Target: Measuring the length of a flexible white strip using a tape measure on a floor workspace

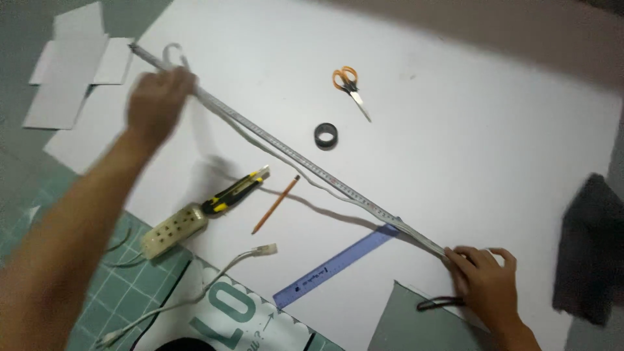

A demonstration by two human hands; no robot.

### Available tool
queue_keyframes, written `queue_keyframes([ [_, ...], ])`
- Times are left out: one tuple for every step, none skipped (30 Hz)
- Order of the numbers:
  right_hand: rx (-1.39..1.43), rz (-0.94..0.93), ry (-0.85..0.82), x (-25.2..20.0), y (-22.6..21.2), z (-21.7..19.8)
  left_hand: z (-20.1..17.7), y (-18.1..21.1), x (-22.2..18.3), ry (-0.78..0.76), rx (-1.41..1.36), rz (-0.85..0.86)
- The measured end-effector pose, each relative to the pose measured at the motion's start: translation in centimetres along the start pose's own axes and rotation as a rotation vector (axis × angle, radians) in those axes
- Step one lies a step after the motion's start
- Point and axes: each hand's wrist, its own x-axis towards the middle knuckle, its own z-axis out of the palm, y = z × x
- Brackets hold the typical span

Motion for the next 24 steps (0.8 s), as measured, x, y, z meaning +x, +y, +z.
queue_keyframes([
  [0.043, 0.006, 0.021, 0.1, -0.2, -0.2, 1.3, -0.9, -0.1, -0.074, 0.092, 0.041],
  [0.085, 0.013, 0.042, 0.2, -0.4, -0.4, 2.7, -1.9, -0.2, -0.147, 0.185, 0.084],
  [0.081, 0.025, 0.037, 0.2, -0.3, -0.2, 3.4, -2.5, 0.1, -0.141, 0.174, 0.09],
  [0.069, 0.042, -0.003, 0.2, -0.2, -0.1, 4.3, -3.2, 0.4, -0.14, 0.256, 0.133],
  [0.057, 0.056, -0.041, 0.4, -0.2, 0.0, 5.1, -4.1, 0.7, -0.139, 0.341, 0.174],
  [0.054, 0.065, -0.046, 0.4, -0.5, -0.5, 5.5, -3.9, 1.4, -0.134, 0.332, 0.178],
  [0.091, 0.063, -0.021, 0.6, -0.8, -0.9, 5.7, -3.9, 2.1, -0.132, 0.385, 0.195],
  [0.127, 0.06, 0.005, 0.7, -1.1, -1.4, 5.9, -3.8, 2.7, -0.13, 0.439, 0.212],
  [0.126, 0.066, 0.002, 0.6, -1.1, -1.2, 6.5, -3.4, 2.6, -0.127, 0.434, 0.215],
  [0.124, 0.073, 0.002, 0.5, -1.1, -0.9, 7.1, -3.0, 2.4, -0.121, 0.429, 0.199],
  [0.12, 0.081, 0.003, 0.5, -1.0, -0.7, 7.9, -2.5, 2.5, -0.112, 0.423, 0.183],
  [0.118, 0.088, 0.001, 0.6, -1.0, -0.9, 8.6, -1.8, 2.4, -0.107, 0.418, 0.186],
  [0.131, 0.085, -0.007, 0.7, -1.1, -1.1, 9.3, -1.1, 2.2, -0.189, 0.379, 0.173],
  [0.145, 0.082, -0.014, 0.7, -1.1, -1.3, 9.9, -0.4, 1.9, -0.271, 0.339, 0.16],
  [0.141, 0.089, -0.018, 0.6, -1.0, -1.0, 10.2, 0.6, 1.6, -0.267, 0.332, 0.164],
  [0.104, 0.107, -0.074, 0.5, -0.9, -0.6, 10.5, 1.5, 1.2, -0.317, 0.21, 0.078],
  [0.065, 0.123, -0.128, 0.5, -0.7, -0.3, 10.8, 2.5, 0.9, -0.364, 0.087, -0.01],
  [0.061, 0.13, -0.131, 0.7, -1.1, -1.1, 10.9, 3.5, 0.8, -0.36, 0.079, -0.008],
  [0.126, 0.118, -0.06, 0.9, -1.5, -1.7, 10.9, 4.2, 0.5, -0.464, -0.06, -0.054],
  [0.191, 0.105, 0.012, 1.2, -2.0, -2.3, 10.9, 5.0, 0.2, -0.566, -0.199, -0.102],
  [0.19, 0.11, 0.01, 1.1, -1.9, -2.2, 11.1, 5.7, 0.2, -0.566, -0.203, -0.098],
  [0.179, 0.104, 0.008, 1.1, -1.9, -2.1, 11.3, 6.5, 0.1, -0.75, -0.286, -0.152],
  [0.169, 0.097, 0.005, 0.9, -1.9, -1.9, 11.4, 7.2, -0.1, -0.937, -0.365, -0.208],
  [0.17, 0.1, 0.001, 0.9, -1.9, -2.0, 11.2, 8.7, -0.1, -0.939, -0.367, -0.203],
])
